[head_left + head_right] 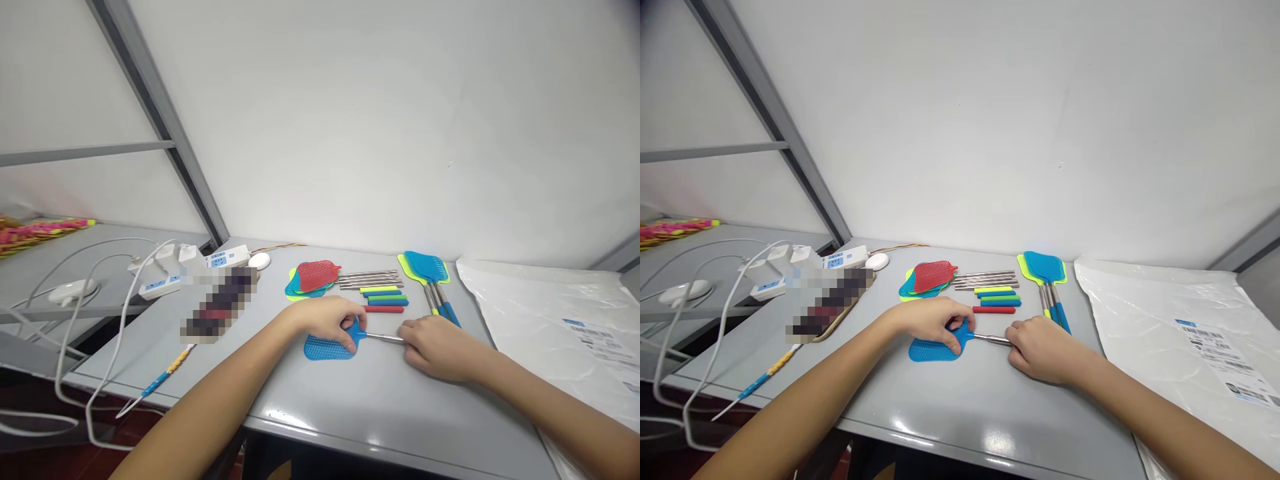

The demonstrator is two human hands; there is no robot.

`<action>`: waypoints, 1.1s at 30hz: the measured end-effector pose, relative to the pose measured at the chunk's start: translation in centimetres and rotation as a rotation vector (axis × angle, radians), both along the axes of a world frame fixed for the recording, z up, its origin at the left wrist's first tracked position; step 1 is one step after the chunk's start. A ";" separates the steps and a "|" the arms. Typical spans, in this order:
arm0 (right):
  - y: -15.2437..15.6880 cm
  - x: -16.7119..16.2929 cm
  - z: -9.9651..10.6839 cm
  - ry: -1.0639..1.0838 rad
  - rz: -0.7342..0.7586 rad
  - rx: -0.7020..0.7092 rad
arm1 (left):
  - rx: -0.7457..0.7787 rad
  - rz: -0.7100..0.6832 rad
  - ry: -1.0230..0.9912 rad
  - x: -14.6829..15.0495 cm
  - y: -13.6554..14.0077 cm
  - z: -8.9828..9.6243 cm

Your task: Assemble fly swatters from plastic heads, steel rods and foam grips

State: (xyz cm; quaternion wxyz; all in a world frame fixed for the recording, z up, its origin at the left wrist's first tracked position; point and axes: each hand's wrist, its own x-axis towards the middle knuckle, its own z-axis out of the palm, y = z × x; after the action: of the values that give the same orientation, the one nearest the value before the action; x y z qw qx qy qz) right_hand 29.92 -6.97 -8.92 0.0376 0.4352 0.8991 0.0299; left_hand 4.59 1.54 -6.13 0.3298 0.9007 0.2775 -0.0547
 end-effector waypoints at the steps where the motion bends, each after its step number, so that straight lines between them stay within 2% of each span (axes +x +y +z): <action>1: 0.0 0.0 -0.1 0.003 0.005 0.001 | 0.003 0.001 0.002 0.0 0.0 0.0; 15: 0.2 -0.3 -0.9 -0.034 -0.003 0.180 | 0.059 0.028 0.002 0.2 0.2 -0.6; 18: 0.4 -0.1 -1.2 -0.010 0.010 0.181 | 0.074 0.022 0.038 0.2 0.0 -0.6; 22: 0.4 -0.2 -1.0 0.033 0.033 0.152 | 0.107 0.014 0.027 0.0 -0.5 0.1; 28: -0.1 -0.8 -0.7 0.137 0.063 0.103 | 0.362 0.005 -0.126 -0.6 -1.2 2.1; 33: -0.1 -0.7 -1.3 0.204 0.064 0.192 | 0.291 0.017 -0.106 -1.0 -1.1 2.7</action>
State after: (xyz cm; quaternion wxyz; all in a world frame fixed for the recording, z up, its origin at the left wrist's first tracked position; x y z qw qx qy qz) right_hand 29.27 -7.11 -10.20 -0.0967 0.4085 0.9047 0.0725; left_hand 3.54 0.40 -3.45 0.2104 0.9383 0.2722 0.0364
